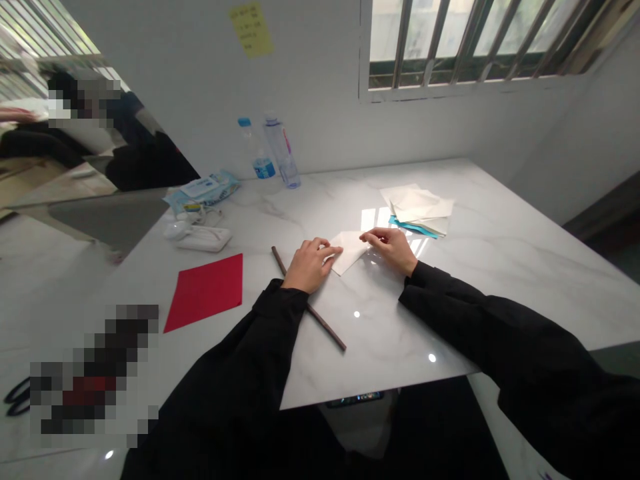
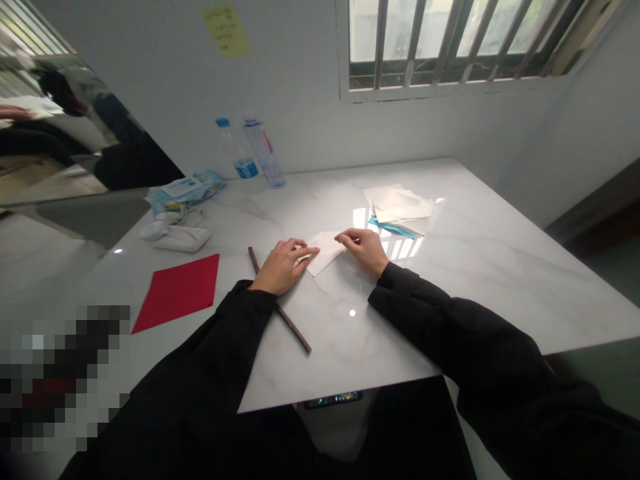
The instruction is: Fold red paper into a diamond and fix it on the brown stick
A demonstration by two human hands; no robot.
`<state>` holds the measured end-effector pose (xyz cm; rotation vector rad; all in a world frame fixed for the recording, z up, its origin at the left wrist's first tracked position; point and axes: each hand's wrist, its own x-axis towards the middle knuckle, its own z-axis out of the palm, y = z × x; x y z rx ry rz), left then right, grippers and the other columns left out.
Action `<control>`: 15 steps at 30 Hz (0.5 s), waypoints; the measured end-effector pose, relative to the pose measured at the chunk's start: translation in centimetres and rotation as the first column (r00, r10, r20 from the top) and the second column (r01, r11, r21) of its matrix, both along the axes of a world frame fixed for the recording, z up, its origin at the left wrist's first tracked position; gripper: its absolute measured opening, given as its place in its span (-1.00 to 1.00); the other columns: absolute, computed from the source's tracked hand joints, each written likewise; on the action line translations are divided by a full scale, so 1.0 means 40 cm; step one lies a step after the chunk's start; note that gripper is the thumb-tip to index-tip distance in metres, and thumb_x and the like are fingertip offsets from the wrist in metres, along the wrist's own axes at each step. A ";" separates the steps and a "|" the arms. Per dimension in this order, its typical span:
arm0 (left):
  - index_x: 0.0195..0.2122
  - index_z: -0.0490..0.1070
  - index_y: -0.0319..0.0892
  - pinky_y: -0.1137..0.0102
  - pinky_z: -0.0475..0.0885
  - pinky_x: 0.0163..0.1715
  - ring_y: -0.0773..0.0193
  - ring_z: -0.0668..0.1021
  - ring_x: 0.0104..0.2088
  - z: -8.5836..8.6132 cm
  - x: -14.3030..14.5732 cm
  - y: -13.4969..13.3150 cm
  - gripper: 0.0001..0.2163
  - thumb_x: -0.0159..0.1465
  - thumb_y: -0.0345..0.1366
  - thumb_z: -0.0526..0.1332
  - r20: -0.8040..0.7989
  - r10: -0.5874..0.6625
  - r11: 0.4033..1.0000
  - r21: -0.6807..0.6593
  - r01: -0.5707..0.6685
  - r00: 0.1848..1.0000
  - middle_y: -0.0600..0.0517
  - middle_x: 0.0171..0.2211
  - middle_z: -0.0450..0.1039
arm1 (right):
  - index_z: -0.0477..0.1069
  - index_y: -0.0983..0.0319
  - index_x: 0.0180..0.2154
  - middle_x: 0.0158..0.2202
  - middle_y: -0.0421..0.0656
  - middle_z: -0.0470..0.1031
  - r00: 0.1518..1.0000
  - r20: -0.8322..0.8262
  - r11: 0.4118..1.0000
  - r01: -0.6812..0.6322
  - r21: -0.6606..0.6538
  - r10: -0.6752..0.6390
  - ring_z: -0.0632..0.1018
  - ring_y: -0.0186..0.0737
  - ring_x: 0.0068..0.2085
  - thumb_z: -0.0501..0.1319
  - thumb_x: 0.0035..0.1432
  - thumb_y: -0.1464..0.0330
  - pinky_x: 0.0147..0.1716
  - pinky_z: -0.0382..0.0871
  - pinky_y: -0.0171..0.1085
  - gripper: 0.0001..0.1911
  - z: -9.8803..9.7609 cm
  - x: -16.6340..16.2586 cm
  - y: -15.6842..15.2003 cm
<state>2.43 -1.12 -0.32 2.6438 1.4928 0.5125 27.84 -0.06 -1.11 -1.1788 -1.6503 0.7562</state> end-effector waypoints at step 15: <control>0.02 0.64 0.11 0.08 0.36 0.19 0.06 0.45 0.13 0.030 0.002 -0.008 -0.66 0.40 -0.46 0.21 0.024 -0.053 0.990 -0.129 0.056 0.998 0.06 0.17 0.53 | 0.71 0.22 -0.25 -0.38 -0.16 0.67 0.975 0.202 0.995 0.088 0.037 -0.094 0.54 -0.25 -0.38 0.24 0.25 0.34 -0.33 0.32 -0.28 -0.76 -0.015 0.041 0.035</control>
